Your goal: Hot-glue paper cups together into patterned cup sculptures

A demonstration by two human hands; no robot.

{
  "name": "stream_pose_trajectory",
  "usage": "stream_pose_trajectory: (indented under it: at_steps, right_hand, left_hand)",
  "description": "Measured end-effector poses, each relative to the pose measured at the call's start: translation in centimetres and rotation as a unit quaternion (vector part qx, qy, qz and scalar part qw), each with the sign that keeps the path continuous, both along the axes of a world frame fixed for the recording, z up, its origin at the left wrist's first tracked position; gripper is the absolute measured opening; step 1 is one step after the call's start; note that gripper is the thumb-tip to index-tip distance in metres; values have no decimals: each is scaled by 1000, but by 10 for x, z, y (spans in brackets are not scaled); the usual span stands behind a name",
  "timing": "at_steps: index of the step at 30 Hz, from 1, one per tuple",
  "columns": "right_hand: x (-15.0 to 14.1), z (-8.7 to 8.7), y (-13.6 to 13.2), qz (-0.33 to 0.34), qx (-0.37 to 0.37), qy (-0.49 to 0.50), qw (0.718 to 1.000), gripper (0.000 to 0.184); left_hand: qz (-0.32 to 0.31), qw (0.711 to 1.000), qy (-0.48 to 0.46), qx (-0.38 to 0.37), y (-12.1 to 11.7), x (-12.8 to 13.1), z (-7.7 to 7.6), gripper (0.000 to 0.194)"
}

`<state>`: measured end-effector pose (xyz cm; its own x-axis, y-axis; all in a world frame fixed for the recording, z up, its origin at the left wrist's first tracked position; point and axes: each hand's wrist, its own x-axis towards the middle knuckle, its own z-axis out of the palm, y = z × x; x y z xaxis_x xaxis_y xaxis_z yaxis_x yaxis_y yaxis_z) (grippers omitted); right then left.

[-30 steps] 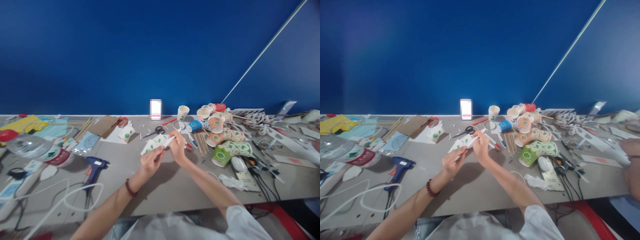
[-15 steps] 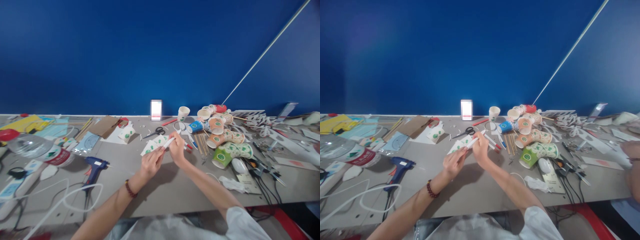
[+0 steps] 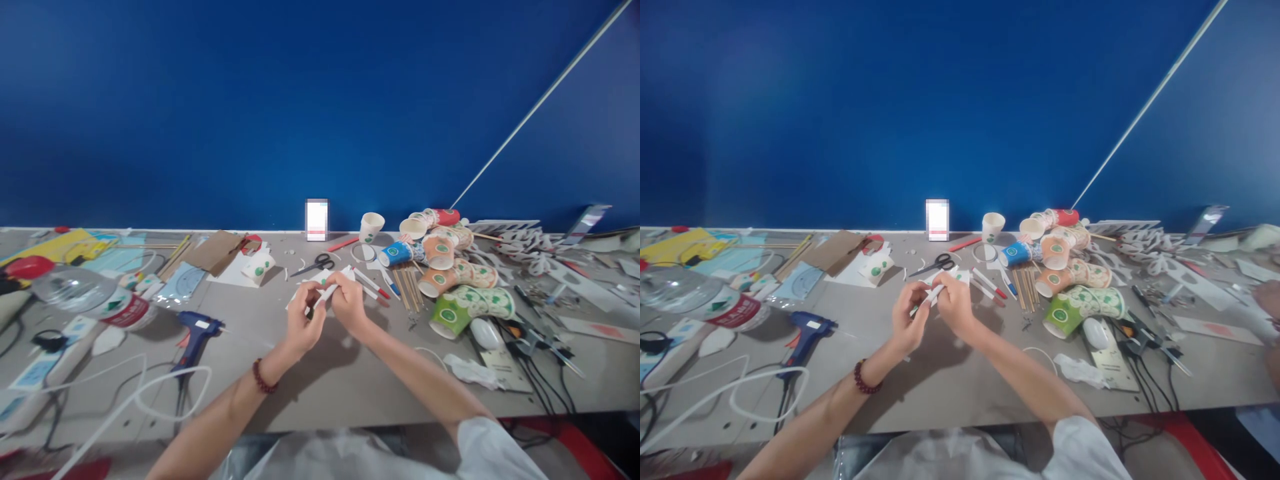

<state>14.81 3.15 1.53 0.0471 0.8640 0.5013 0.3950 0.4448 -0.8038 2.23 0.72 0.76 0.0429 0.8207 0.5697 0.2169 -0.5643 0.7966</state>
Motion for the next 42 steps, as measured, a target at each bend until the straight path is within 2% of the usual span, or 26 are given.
stream_pose_trajectory:
  at_steps: [4, 8, 14, 17, 22, 24, 26, 29, 32, 34, 35, 38, 40, 42]
  right_hand:
    - [-10, -6, -11, -33, -9, -3, 999, 21]
    - [-9, -5, -14, -24, -26, -13, 999, 19]
    - [6, 10, 1, 25, -53, -72, 996, 23]
    - [11, 15, 8, 25, -74, -109, 991, 23]
    - [15, 13, 13, 9, -93, -97, 991, 16]
    - [17, 13, 14, 17, -87, -57, 994, 14]
    - [19, 14, 14, 23, -79, -26, 996, 12]
    - [21, 16, 15, 25, -61, -10, 998, 11]
    - [21, 15, 16, 42, -57, -7, 997, 11]
    - [21, 13, 16, 55, -68, -10, 996, 10]
    - [21, 12, 17, 59, -74, -12, 995, 10]
    - [21, 10, 17, 59, -92, -23, 994, 9]
    - [21, 9, 18, 59, -93, -29, 994, 9]
    - [22, 10, 18, 62, -91, -33, 993, 9]
  left_hand:
    - [11, 999, 14, 40, -3, -2, -3, 14]
    - [29, 995, 48, 77, -6, 1, -7, 17]
    - [-17, 998, 53, -10, 3, -3, 0, 22]
    - [-43, 996, 60, -40, 8, -8, 6, 23]
    - [-60, 994, 87, -7, 18, -21, 15, 21]
    - [-14, 995, 92, 37, 28, -30, 17, 19]
    - [101, 983, 134, 77, 42, -43, 17, 20]
    - [270, 923, 266, 64, 66, -66, 14, 21]
    - [363, 857, 364, -22, 82, -87, 3, 37]
    - [385, 829, 399, -76, 88, -95, -6, 46]
    - [382, 826, 404, -95, 89, -98, -11, 48]
    - [341, 855, 375, -111, 93, -99, -21, 47]
    - [306, 885, 336, -104, 95, -97, -24, 46]
    - [286, 902, 309, -96, 97, -95, -25, 43]
